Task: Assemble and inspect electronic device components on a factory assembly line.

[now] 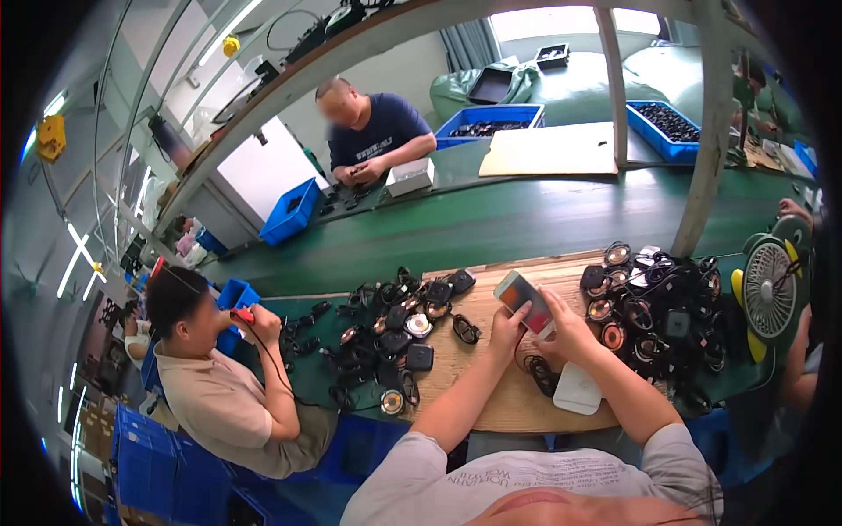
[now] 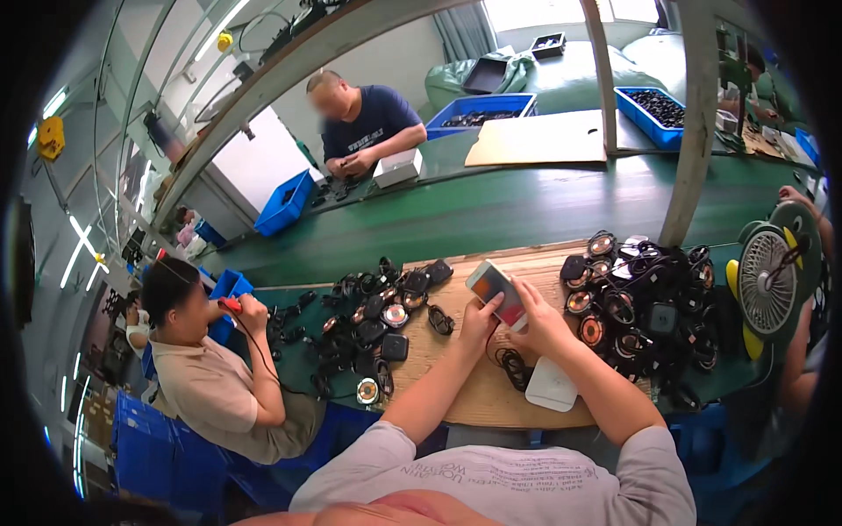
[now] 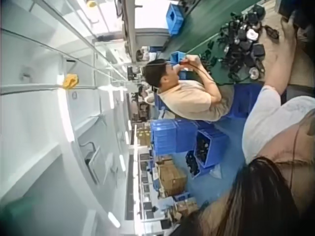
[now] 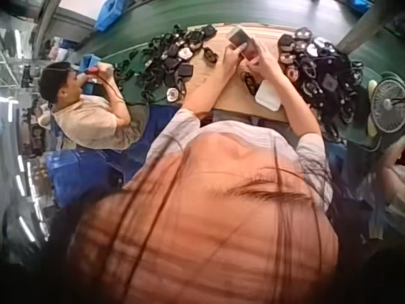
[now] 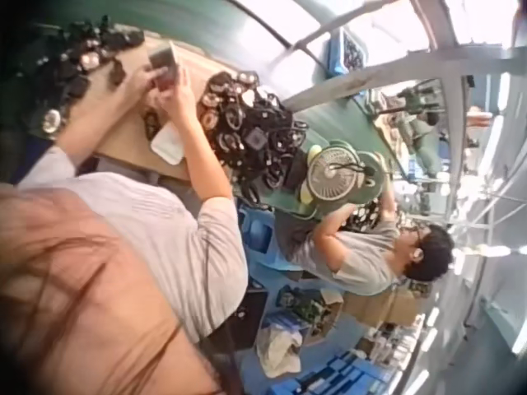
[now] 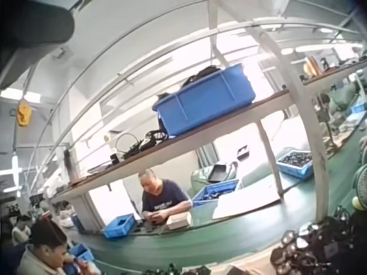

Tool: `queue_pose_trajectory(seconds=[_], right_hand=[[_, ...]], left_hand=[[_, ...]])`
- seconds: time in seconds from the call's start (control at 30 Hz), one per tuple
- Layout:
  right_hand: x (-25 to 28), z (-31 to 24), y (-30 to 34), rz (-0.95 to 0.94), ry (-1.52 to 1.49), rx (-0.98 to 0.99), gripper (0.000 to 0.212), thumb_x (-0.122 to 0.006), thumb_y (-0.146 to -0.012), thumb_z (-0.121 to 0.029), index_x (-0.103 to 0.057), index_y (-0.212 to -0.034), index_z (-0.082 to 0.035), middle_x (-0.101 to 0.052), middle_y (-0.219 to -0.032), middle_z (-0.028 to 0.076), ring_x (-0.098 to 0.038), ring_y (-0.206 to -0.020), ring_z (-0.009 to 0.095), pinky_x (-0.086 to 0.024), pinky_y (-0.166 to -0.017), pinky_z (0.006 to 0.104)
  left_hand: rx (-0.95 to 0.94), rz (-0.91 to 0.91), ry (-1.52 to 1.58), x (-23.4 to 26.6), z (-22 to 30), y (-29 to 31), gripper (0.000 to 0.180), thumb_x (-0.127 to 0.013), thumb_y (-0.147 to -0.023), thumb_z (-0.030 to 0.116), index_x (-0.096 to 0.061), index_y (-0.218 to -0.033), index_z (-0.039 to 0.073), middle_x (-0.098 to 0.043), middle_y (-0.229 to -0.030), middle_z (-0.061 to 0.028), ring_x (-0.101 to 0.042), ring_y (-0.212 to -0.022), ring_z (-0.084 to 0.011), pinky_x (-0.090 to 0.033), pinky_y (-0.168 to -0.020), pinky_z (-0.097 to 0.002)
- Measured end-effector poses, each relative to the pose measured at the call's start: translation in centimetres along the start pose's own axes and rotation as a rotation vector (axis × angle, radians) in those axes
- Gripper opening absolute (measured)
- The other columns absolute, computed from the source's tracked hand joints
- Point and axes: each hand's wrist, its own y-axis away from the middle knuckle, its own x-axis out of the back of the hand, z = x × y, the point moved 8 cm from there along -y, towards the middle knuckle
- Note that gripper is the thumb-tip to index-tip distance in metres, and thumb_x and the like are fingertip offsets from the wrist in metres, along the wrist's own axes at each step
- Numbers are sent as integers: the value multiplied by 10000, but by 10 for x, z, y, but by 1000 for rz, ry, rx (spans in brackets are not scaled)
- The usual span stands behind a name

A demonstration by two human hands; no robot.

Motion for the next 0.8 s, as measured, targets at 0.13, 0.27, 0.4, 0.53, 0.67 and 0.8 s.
queue_pose_trajectory(seconds=[0.13, 0.27, 0.4, 0.53, 0.67, 0.8], right_hand=[[-4, 5, 3, -28, 40, -75, 1030, -788, -627, -128, -262, -1513, -140, -444, -1450, 161, -593, -1145, 344, -526, -884, 357], [-2, 4, 4, -45, 69, -116, 1034, -771, -610, -118, -264, -1510, -145, -458, -1430, 162, -621, -1072, 356, -538, -830, 368], [-2, 6, 4, -63, 88, -131, 1032, -757, -598, -112, -270, -1507, -153, -487, -1390, 162, -642, -993, 365, -545, -774, 382], [-6, 10, 3, -87, 95, -133, 1032, -754, -592, -115, -276, -1506, -172, -522, -1337, 159, -650, -923, 365, -544, -724, 392], [-5, 4, 0, -43, 92, -86, 1016, -749, -631, -148, -255, -1516, -223, -555, -1219, 152, -653, -825, 357, -548, -681, 398], [-5, 5, 0, -71, 95, -103, 1011, -749, -635, -150, -257, -1515, -220, -561, -1213, 150, -655, -833, 354, -546, -675, 396]], left_hand=[[49, 5, 22, 2, -7, 3, 331, -622, -928, 85, -540, -1222, -44, -651, -1132, -152, -665, -973, -228, -552, -850, -287], [65, -64, -13, -11, 0, 12, 340, -617, -932, 80, -533, -1241, -33, -646, -1152, -150, -663, -999, -232, -553, -870, -300], [67, -129, -63, -16, 2, 14, 338, -616, -929, 67, -537, -1247, -17, -646, -1157, -141, -660, -1011, -228, -548, -882, -303], [81, -119, -93, -11, -3, 11, 343, -620, -923, 60, -540, -1252, 1, -645, -1165, -130, -655, -1028, -225, -540, -894, -302], [39, -95, -85, -8, 1, 11, 348, -621, -916, 48, -543, -1254, 11, -646, -1167, -123, -654, -1036, -224, -535, -900, -301], [73, -77, -92, -12, 6, 14, 346, -619, -914, 40, -546, -1251, 12, -646, -1167, -121, -654, -1033, -220, -535, -895, -297]])
